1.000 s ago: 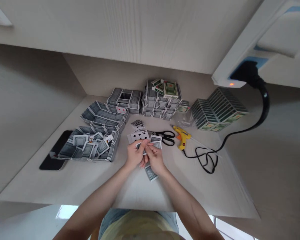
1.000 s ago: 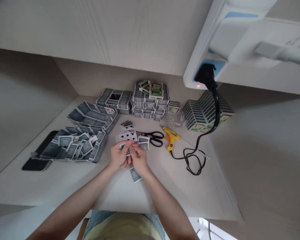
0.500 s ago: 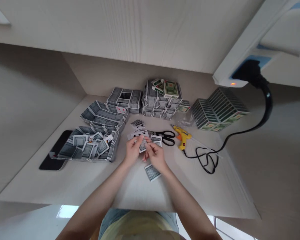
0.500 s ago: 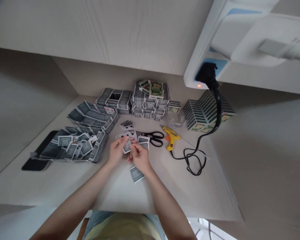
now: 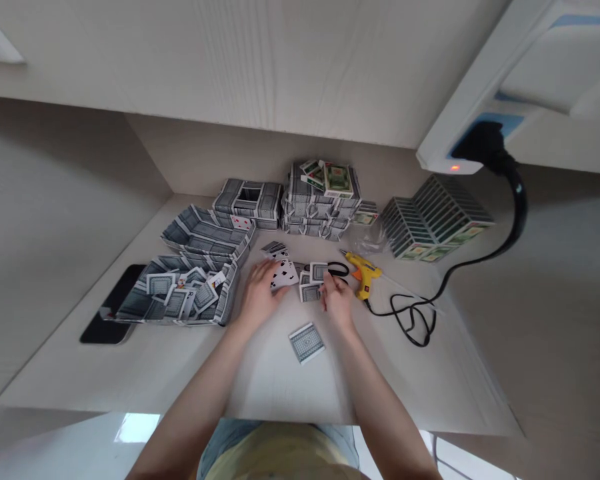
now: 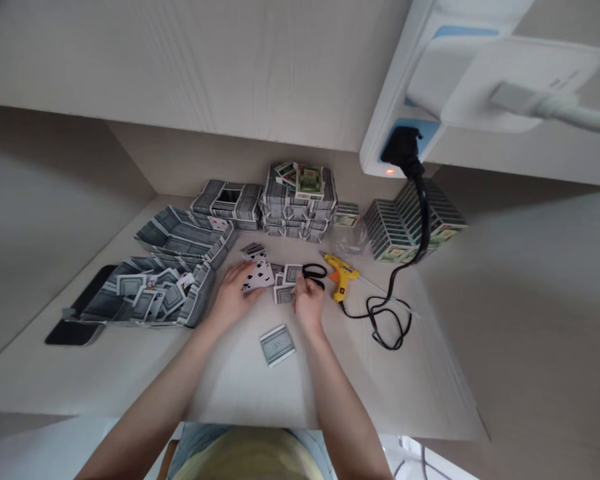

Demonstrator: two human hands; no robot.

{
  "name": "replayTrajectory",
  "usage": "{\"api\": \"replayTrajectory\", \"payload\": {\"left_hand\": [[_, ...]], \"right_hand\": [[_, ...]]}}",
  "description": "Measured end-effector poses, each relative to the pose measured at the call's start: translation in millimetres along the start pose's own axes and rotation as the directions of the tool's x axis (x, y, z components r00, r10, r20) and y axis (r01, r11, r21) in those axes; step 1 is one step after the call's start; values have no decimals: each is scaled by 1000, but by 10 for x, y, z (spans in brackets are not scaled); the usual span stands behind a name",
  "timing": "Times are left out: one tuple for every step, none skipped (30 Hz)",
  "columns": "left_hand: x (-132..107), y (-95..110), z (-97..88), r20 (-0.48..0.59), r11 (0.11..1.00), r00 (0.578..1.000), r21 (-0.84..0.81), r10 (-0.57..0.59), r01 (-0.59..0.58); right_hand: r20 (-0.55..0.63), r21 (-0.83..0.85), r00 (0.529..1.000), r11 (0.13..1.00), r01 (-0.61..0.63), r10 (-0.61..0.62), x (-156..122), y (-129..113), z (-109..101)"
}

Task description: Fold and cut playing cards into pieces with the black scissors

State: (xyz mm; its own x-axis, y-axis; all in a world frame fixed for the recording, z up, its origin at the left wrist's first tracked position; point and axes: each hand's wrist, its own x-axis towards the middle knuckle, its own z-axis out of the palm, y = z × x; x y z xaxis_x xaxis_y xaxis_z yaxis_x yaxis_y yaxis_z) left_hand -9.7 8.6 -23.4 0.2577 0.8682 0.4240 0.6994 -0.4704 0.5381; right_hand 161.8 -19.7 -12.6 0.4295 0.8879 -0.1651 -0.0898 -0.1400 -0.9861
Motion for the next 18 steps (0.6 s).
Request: {"api": "replayTrajectory", "payload": {"left_hand": [[0, -10, 3, -1, 1000, 1000, -1, 3, -3], [0, -19, 3, -1, 1000, 1000, -6, 4, -4], [2, -27, 2, -2, 1000, 1000, -13, 3, -3], [4, -33, 0, -4, 1000, 1000, -21, -1, 1], [6, -37, -1, -7, 1000, 1000, -28, -6, 5], [8, -41, -1, -12, 999, 1000, -35, -9, 9], [9, -43, 1, -17, 999, 1000, -40, -11, 11], [9, -45, 4, -22, 999, 1000, -43, -12, 11], [10, -48, 8, -28, 999, 1000, -46, -11, 10], [10, -50, 12, -33, 999, 999, -47, -10, 8], [11, -52, 16, -37, 999, 999, -49, -9, 7], [11, -55, 19, -40, 999, 999, -51, -7, 5], [11, -56, 20, -41, 999, 999, -54, -5, 3], [11, -57, 18, -40, 998, 999, -57, -2, 0], [11, -56, 13, -37, 998, 999, -58, 1, -3], [10, -53, 4, -40, 998, 999, -55, 1, -3], [8, -48, -9, -53, 999, 999, -49, -3, 1], [6, -40, -25, -79, 999, 997, -41, -11, 8]], "right_hand": [[18, 13, 999, 999, -36, 35, 4, 4, 3], [39, 23, 997, 998, -63, 62, 8, 8, 4], [58, 28, 995, 997, -78, 76, 12, 13, 5], [75, 30, 994, 996, -86, 83, 16, 19, 5], [87, 32, 993, 996, -85, 82, 19, 25, 6], [97, 36, 992, 996, -79, 75, 21, 32, 6], [106, 43, 992, 996, -72, 67, 23, 37, 8], [117, 51, 991, 996, -66, 60, 23, 41, 9], [128, 59, 990, 996, -64, 56, 23, 42, 11], [135, 64, 989, 996, -63, 54, 22, 41, 13], [132, 67, 990, 996, -64, 55, 20, 37, 15], [121, 69, 991, 995, -65, 57, 18, 31, 17], [107, 72, 993, 995, -67, 59, 14, 24, 19], [94, 79, 994, 994, -69, 62, 11, 15, 21], [90, 92, 994, 993, -74, 66, 5, 7, 23], [100, 112, 992, 990, -82, 71, -1, 0, 25], [124, 135, 989, 986, -94, 77, -11, -7, 28], [160, 159, 983, 981, -110, 84, -22, -12, 31]]}}
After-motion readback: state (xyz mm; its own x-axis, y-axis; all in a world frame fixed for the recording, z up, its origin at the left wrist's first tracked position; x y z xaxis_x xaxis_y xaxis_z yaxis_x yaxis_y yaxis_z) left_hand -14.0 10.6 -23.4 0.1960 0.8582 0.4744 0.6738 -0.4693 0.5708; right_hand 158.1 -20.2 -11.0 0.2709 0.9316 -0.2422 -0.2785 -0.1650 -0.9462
